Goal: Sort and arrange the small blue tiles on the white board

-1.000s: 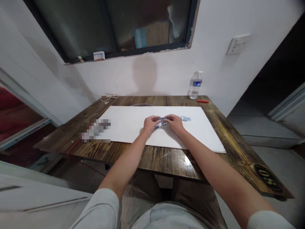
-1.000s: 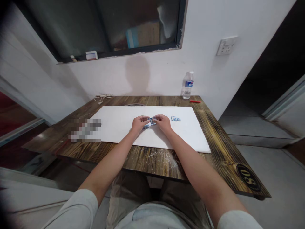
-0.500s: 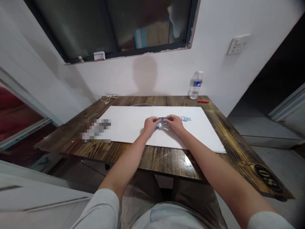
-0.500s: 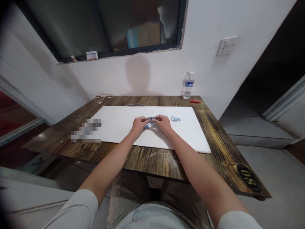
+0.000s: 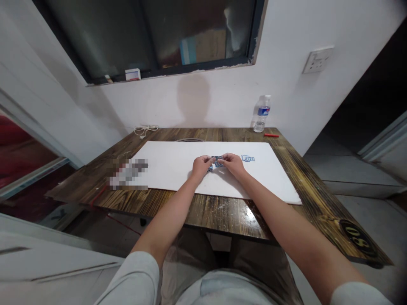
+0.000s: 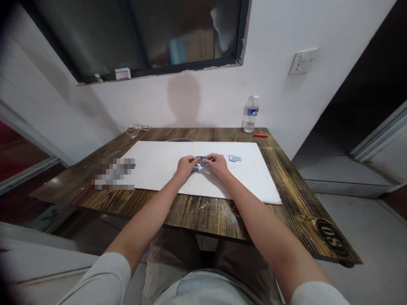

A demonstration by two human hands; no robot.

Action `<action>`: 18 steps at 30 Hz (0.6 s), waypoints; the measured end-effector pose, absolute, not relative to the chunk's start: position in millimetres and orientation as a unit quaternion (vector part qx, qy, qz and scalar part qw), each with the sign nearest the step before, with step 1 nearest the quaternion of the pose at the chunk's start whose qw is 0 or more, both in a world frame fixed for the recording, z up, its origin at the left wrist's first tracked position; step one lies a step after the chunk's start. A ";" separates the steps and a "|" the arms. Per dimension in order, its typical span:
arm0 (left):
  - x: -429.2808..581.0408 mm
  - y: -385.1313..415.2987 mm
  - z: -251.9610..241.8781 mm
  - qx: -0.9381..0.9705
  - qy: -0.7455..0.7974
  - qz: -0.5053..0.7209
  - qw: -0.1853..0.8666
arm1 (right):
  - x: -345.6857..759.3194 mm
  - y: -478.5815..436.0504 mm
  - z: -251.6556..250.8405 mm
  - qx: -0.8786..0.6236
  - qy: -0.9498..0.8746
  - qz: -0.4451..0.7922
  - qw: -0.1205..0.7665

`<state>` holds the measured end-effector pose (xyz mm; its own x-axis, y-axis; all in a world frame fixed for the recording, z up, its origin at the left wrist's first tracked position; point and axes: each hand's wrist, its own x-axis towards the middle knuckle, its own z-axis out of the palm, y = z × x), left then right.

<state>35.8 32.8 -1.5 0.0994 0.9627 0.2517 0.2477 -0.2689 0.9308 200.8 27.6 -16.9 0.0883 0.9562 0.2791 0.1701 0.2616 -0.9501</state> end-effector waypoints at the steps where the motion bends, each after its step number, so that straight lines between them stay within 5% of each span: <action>1: 35.7 33.3 -1.8 0.639 0.472 0.476 0.377 | 200.6 27.6 -17.0 -0.490 -0.573 0.359 0.550; 18: 35.3 34.5 -3.7 0.663 0.441 0.472 0.378 | 201.7 28.1 -18.2 -0.488 -0.574 0.367 0.545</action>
<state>35.3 34.5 -3.7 0.1665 0.9417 0.2923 0.2275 -0.3251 0.9179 201.7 28.1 -18.2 0.0705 0.9608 0.2683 0.1596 0.2546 -0.9538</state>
